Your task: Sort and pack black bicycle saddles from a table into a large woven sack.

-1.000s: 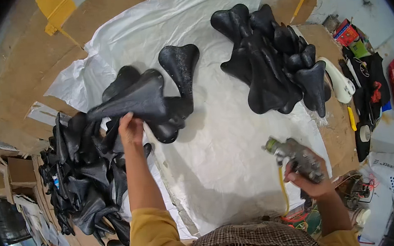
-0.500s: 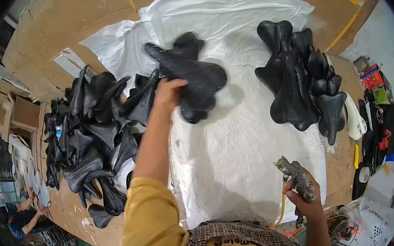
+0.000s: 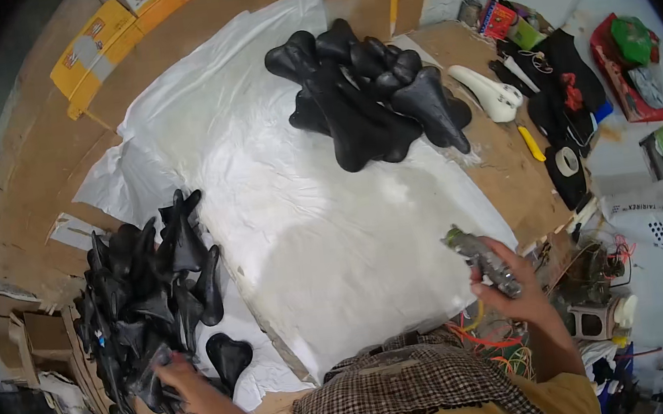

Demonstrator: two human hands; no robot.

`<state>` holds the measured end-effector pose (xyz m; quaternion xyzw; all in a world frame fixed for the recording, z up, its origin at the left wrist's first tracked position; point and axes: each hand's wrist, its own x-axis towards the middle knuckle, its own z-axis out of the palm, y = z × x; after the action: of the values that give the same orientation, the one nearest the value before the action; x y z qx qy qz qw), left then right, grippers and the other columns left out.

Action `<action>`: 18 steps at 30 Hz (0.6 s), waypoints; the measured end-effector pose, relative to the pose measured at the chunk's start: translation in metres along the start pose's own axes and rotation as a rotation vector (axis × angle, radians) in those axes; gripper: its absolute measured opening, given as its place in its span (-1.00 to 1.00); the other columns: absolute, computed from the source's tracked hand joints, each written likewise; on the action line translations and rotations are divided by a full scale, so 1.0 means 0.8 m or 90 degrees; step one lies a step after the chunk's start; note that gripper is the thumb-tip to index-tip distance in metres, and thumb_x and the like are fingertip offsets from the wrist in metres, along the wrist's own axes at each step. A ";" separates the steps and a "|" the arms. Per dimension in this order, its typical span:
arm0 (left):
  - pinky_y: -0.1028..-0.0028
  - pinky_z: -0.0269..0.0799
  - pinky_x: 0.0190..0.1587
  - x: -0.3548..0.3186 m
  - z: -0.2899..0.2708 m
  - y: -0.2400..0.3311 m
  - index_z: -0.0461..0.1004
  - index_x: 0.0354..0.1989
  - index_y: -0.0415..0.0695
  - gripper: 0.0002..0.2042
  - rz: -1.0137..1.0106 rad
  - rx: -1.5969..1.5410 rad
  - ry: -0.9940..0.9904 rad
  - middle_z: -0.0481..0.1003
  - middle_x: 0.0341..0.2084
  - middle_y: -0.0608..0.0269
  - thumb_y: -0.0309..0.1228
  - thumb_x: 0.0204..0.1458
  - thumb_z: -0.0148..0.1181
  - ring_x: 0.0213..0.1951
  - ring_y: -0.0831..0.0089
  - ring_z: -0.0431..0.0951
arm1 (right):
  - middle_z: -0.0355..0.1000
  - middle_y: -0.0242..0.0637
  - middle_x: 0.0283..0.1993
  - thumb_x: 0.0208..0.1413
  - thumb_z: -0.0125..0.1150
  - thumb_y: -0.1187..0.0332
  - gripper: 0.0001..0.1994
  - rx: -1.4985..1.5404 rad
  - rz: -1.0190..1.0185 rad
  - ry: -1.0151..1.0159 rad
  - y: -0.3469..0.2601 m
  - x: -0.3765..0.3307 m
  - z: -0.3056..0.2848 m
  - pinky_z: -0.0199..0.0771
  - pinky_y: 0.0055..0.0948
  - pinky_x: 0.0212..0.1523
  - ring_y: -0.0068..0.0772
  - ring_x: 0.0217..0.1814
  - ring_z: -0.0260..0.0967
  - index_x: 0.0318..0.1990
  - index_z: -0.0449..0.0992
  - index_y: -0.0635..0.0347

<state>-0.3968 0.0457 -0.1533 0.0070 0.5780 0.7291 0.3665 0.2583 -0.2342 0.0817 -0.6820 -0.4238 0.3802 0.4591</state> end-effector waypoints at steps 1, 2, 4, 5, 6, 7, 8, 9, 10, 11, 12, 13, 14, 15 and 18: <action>0.20 0.30 -0.28 -0.035 -0.012 -0.058 0.22 0.09 -0.04 -0.42 -0.108 0.019 -0.034 0.20 0.04 0.07 -0.10 -0.13 0.17 -0.15 0.20 0.32 | 0.38 -0.39 -0.32 -0.12 0.25 0.50 -0.41 -0.018 0.004 0.045 0.003 -0.011 -0.012 0.33 -0.59 -0.25 -0.64 -0.28 0.30 0.13 0.21 0.32; 0.25 0.31 -0.35 -0.057 -0.020 -0.103 0.21 0.07 -0.08 -0.44 -0.162 0.070 0.054 0.18 0.04 0.09 -0.10 -0.11 0.12 -0.23 0.20 0.32 | 0.38 -0.38 -0.38 -0.12 0.25 0.49 -0.42 -0.011 0.006 0.070 0.007 -0.016 -0.020 0.35 -0.59 -0.30 -0.63 -0.35 0.31 0.13 0.21 0.34; 0.25 0.35 -0.33 -0.067 -0.025 -0.153 0.15 0.09 -0.06 -0.47 -0.264 0.026 0.033 0.13 0.06 0.14 -0.16 -0.07 0.07 -0.22 0.15 0.37 | 0.38 -0.37 -0.38 -0.12 0.24 0.50 -0.42 -0.013 -0.048 0.079 -0.003 -0.018 -0.030 0.35 -0.59 -0.30 -0.63 -0.35 0.31 0.12 0.22 0.34; 0.26 0.38 -0.28 -0.112 0.011 -0.195 0.14 0.09 -0.04 -0.50 -0.295 0.072 0.006 0.07 0.11 0.14 -0.20 -0.05 0.05 -0.21 0.12 0.39 | 0.38 -0.37 -0.38 -0.12 0.23 0.51 -0.43 -0.029 -0.087 0.097 -0.004 -0.019 -0.034 0.35 -0.59 -0.30 -0.63 -0.35 0.31 0.12 0.22 0.35; 0.25 0.39 -0.26 -0.168 0.057 -0.221 0.14 0.08 -0.08 -0.50 -0.296 0.108 -0.045 0.07 0.13 0.14 -0.20 -0.03 0.05 -0.17 0.10 0.39 | 0.38 -0.37 -0.37 -0.11 0.21 0.53 -0.44 -0.020 -0.061 0.142 -0.004 -0.023 -0.039 0.34 -0.60 -0.30 -0.63 -0.36 0.30 0.12 0.21 0.36; 0.24 0.38 -0.26 -0.173 0.071 -0.220 0.16 0.06 -0.08 -0.52 -0.281 0.112 -0.162 0.10 0.13 0.17 -0.21 -0.04 0.07 -0.16 0.09 0.41 | 0.38 -0.37 -0.37 -0.11 0.21 0.53 -0.44 -0.007 -0.074 0.121 -0.024 -0.020 -0.041 0.34 -0.60 -0.30 -0.63 -0.36 0.30 0.12 0.21 0.36; 0.25 0.39 -0.26 -0.203 0.109 -0.229 0.20 0.04 -0.06 -0.54 -0.271 0.150 -0.181 0.20 0.06 0.21 -0.23 -0.05 0.08 -0.16 0.08 0.42 | 0.38 -0.36 -0.37 -0.11 0.22 0.53 -0.44 0.045 -0.098 0.144 -0.048 -0.015 -0.042 0.35 -0.59 -0.29 -0.62 -0.35 0.31 0.12 0.22 0.36; 0.28 0.40 -0.28 -0.223 0.132 -0.229 0.22 0.02 -0.06 -0.58 -0.259 0.152 -0.230 0.33 -0.06 0.24 -0.29 -0.05 0.07 -0.22 0.09 0.46 | 0.38 -0.36 -0.36 -0.11 0.22 0.54 -0.44 0.106 -0.124 0.155 -0.060 -0.007 -0.044 0.35 -0.59 -0.29 -0.61 -0.35 0.32 0.12 0.22 0.36; 0.31 0.40 -0.29 -0.240 0.162 -0.230 0.21 0.03 -0.07 -0.57 -0.257 0.170 -0.267 0.36 -0.11 0.24 -0.32 -0.05 0.07 -0.25 0.11 0.48 | 0.38 -0.36 -0.35 -0.11 0.21 0.55 -0.45 0.093 -0.121 0.142 -0.063 -0.007 -0.054 0.36 -0.57 -0.28 -0.60 -0.34 0.33 0.11 0.22 0.37; 0.35 0.41 -0.30 -0.260 0.194 -0.233 0.21 0.05 -0.08 -0.56 -0.258 0.189 -0.308 0.39 -0.16 0.23 -0.35 -0.05 0.07 -0.27 0.13 0.49 | 0.38 -0.36 -0.35 -0.11 0.21 0.55 -0.45 0.093 -0.125 0.137 -0.060 -0.009 -0.064 0.36 -0.57 -0.28 -0.60 -0.34 0.33 0.11 0.22 0.37; 0.38 0.41 -0.32 -0.290 0.221 -0.237 0.20 0.07 -0.09 -0.55 -0.230 0.213 -0.339 0.41 -0.18 0.22 -0.38 -0.05 0.06 -0.29 0.14 0.50 | 0.38 -0.36 -0.35 -0.11 0.21 0.55 -0.46 0.080 -0.129 0.102 -0.046 -0.006 -0.074 0.36 -0.58 -0.29 -0.61 -0.35 0.32 0.10 0.23 0.36; 0.40 0.40 -0.35 -0.325 0.252 -0.241 0.19 0.09 -0.10 -0.53 -0.206 0.237 -0.375 0.42 -0.19 0.20 -0.41 -0.05 0.06 -0.31 0.16 0.51 | 0.38 -0.37 -0.36 -0.11 0.20 0.55 -0.47 0.063 -0.132 0.073 -0.032 -0.006 -0.086 0.35 -0.58 -0.29 -0.61 -0.35 0.32 0.10 0.24 0.36; 0.44 0.39 -0.36 -0.347 0.279 -0.246 0.17 0.11 -0.11 -0.52 -0.208 0.240 -0.410 0.42 -0.18 0.18 -0.42 -0.05 0.05 -0.32 0.19 0.51 | 0.38 -0.38 -0.36 -0.11 0.20 0.54 -0.47 0.033 -0.099 0.054 -0.017 -0.007 -0.100 0.33 -0.60 -0.31 -0.63 -0.35 0.30 0.10 0.24 0.35; 0.47 0.38 -0.37 -0.367 0.304 -0.254 0.16 0.13 -0.12 -0.51 -0.213 0.244 -0.447 0.42 -0.16 0.16 -0.43 -0.04 0.04 -0.32 0.22 0.51 | 0.38 -0.38 -0.36 -0.11 0.20 0.54 -0.47 0.032 -0.098 0.051 -0.004 -0.008 -0.113 0.33 -0.60 -0.31 -0.63 -0.35 0.30 0.10 0.24 0.35; 0.45 0.36 -0.29 -0.427 0.374 -0.288 0.20 0.11 -0.12 -0.57 -0.196 0.352 -0.542 0.41 -0.08 0.18 -0.46 0.00 -0.05 -0.36 0.33 0.48 | 0.39 -0.39 -0.35 -0.11 0.22 0.53 -0.44 0.081 0.025 0.004 0.030 0.003 -0.168 0.34 -0.60 -0.27 -0.65 -0.31 0.31 0.12 0.22 0.33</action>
<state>0.1040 0.1261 -0.1085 0.3135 0.5432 0.4199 0.6560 0.3866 -0.2783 0.0978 -0.6609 -0.3841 0.4130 0.4951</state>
